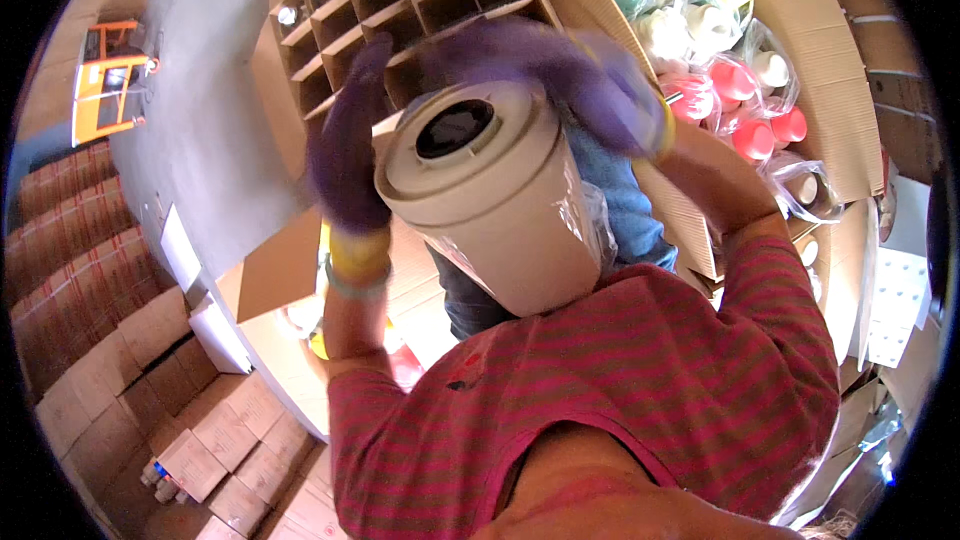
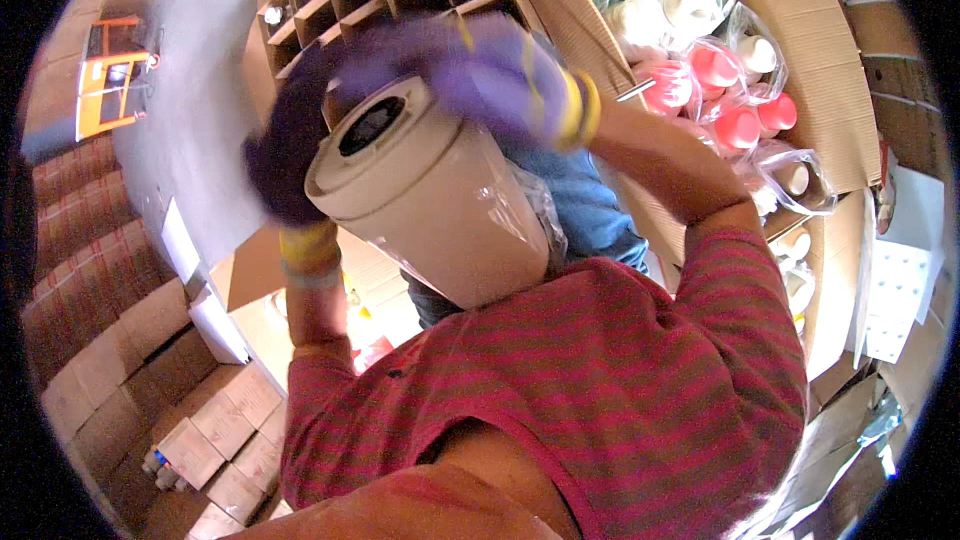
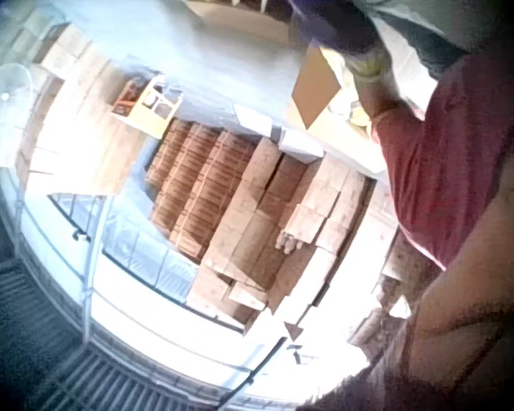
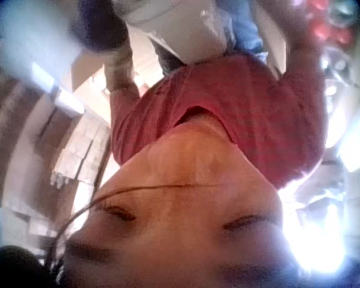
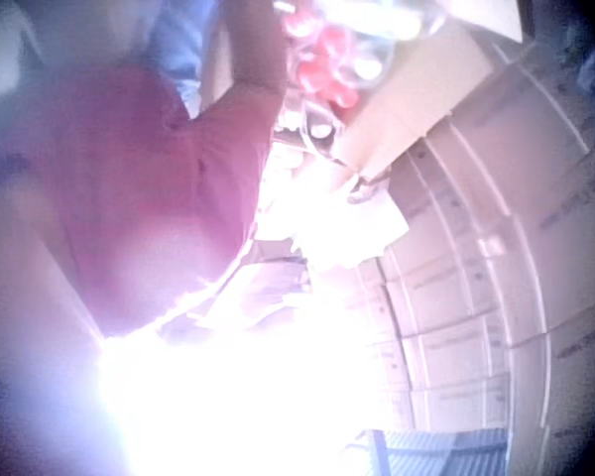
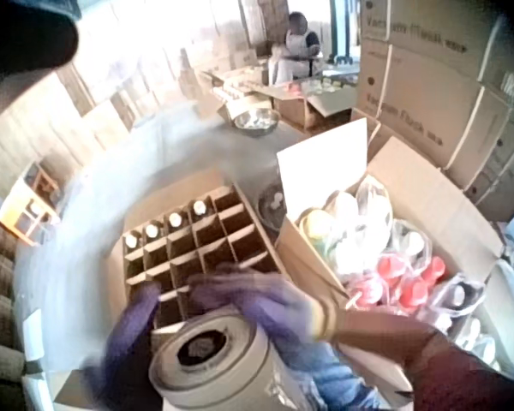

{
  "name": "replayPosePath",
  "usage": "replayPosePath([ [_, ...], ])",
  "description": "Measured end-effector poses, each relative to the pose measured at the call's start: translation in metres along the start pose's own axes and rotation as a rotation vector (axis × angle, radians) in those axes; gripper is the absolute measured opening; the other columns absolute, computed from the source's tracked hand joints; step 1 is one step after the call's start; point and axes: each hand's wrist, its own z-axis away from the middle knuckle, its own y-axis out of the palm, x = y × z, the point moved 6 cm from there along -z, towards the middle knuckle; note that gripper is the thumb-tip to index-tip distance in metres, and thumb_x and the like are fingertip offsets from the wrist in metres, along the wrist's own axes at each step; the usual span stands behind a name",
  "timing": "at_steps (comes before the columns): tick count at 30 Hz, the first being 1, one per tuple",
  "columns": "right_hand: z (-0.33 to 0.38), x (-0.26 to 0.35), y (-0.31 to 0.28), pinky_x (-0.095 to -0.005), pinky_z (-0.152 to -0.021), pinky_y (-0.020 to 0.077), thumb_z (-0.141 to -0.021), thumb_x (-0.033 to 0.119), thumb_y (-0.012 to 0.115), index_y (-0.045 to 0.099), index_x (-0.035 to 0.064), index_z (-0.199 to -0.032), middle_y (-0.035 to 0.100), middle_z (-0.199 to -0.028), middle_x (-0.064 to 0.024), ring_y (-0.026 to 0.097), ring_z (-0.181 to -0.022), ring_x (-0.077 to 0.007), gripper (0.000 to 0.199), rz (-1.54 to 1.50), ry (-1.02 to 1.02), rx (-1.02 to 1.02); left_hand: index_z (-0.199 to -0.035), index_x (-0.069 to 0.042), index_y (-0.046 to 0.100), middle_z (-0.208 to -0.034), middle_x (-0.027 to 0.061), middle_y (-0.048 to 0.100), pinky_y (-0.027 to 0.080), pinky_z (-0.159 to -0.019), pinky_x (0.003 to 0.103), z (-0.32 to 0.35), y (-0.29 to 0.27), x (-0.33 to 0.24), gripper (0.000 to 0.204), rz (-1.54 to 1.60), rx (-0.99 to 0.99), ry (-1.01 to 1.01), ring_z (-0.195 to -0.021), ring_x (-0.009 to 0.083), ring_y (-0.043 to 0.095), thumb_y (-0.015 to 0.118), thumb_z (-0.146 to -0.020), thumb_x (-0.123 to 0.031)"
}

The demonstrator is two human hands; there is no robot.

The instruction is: The person assembles cylindrical containers by removing lids, inserting inner components, and replacing the lids. They handle multiple containers of different colors, including white and green, and place them into a cardboard box with dividers.

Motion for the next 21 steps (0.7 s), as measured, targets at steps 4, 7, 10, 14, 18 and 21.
replayPosePath([
  [4, -0.018, 0.011, 0.015, -0.0383, -0.102, 0.0424, -0.102, 0.037, 0.035, 0.064, -0.003, -0.116, 0.064, -0.121, -0.015, 0.058, -0.116, -0.0255, 0.051, 0.21, -0.149, 0.371, -0.141, 0.004, 0.041, -0.145, 0.0197, 0.043, 0.031, -0.112, 0.039, 0.006, -0.002, -0.006, 0.065, 0.01, -0.001, 0.01, -0.135, 0.03, 0.04, 0.055, -0.091, -0.036],
  [7, 0.016, -0.004, 0.009, -0.0348, -0.096, 0.0474, -0.102, 0.038, 0.041, 0.067, -0.0036, -0.11, 0.062, -0.122, -0.0145, 0.061, -0.111, -0.0242, 0.05, -0.076, 0.408, -0.155, -0.141, 0.004, 0.041, -0.145, 0.0199, 0.043, 0.029, -0.112, 0.039, 0.007, 0.0, 0.0, 0.066, 0.036, -0.001, 0.005, -0.135, 0.0306, 0.039, 0.052, -0.091, -0.039],
  [10, -0.005, -0.015, -0.004, -0.0331, -0.092, 0.0493, -0.1, 0.027, 0.045, 0.063, -0.003, -0.112, 0.065, -0.115, -0.0154, 0.062, -0.105, -0.0222, 0.037, -0.133, 0.327, -0.18, -0.141, 0.004, 0.041, -0.145, 0.0202, 0.043, 0.028, -0.113, 0.04, 0.007, 0.002, -0.003, 0.068, 0.045, -0.025, 0.034, -0.136, 0.0313, 0.038, 0.05, -0.092, -0.042],
  [14, -0.012, 0.034, 0.012, -0.037, -0.097, 0.0461, -0.099, 0.034, 0.046, 0.063, -0.0005, -0.112, 0.063, -0.116, -0.0211, 0.062, -0.109, -0.031, 0.041, 0.23, -0.266, 0.144, -0.141, 0.004, 0.041, -0.145, 0.0206, 0.043, 0.026, -0.114, 0.04, 0.011, -0.005, 0.005, 0.07, 0.087, -0.014, -0.014, -0.137, 0.0322, 0.037, 0.047, -0.092, -0.046],
  [18, 0.026, -0.036, -0.015, -0.0347, -0.098, 0.0441, -0.101, 0.043, 0.039, 0.063, -0.0022, -0.117, 0.062, -0.124, -0.0176, 0.059, -0.112, -0.0256, 0.054, 0.056, 0.246, -0.073, -0.141, 0.004, 0.041, -0.145, 0.021, 0.043, 0.024, -0.115, 0.041, -0.005, 0.003, -0.03, 0.073, 0.186, -0.034, -0.012, -0.137, 0.0331, 0.036, 0.043, -0.093, -0.05],
  [21, -0.012, 0.002, 0.01, -0.0415, -0.1, 0.0434, -0.102, 0.048, 0.034, 0.064, -0.0041, -0.112, 0.06, -0.124, -0.0187, 0.058, -0.113, -0.0288, 0.061, 0.213, -0.2, 0.258, -0.141, 0.004, 0.041, -0.144, 0.0212, 0.043, 0.022, -0.115, 0.042, 0.01, -0.001, 0.009, 0.075, 0.157, -0.043, -0.038, -0.138, 0.0338, 0.035, 0.041, -0.093, -0.054],
])
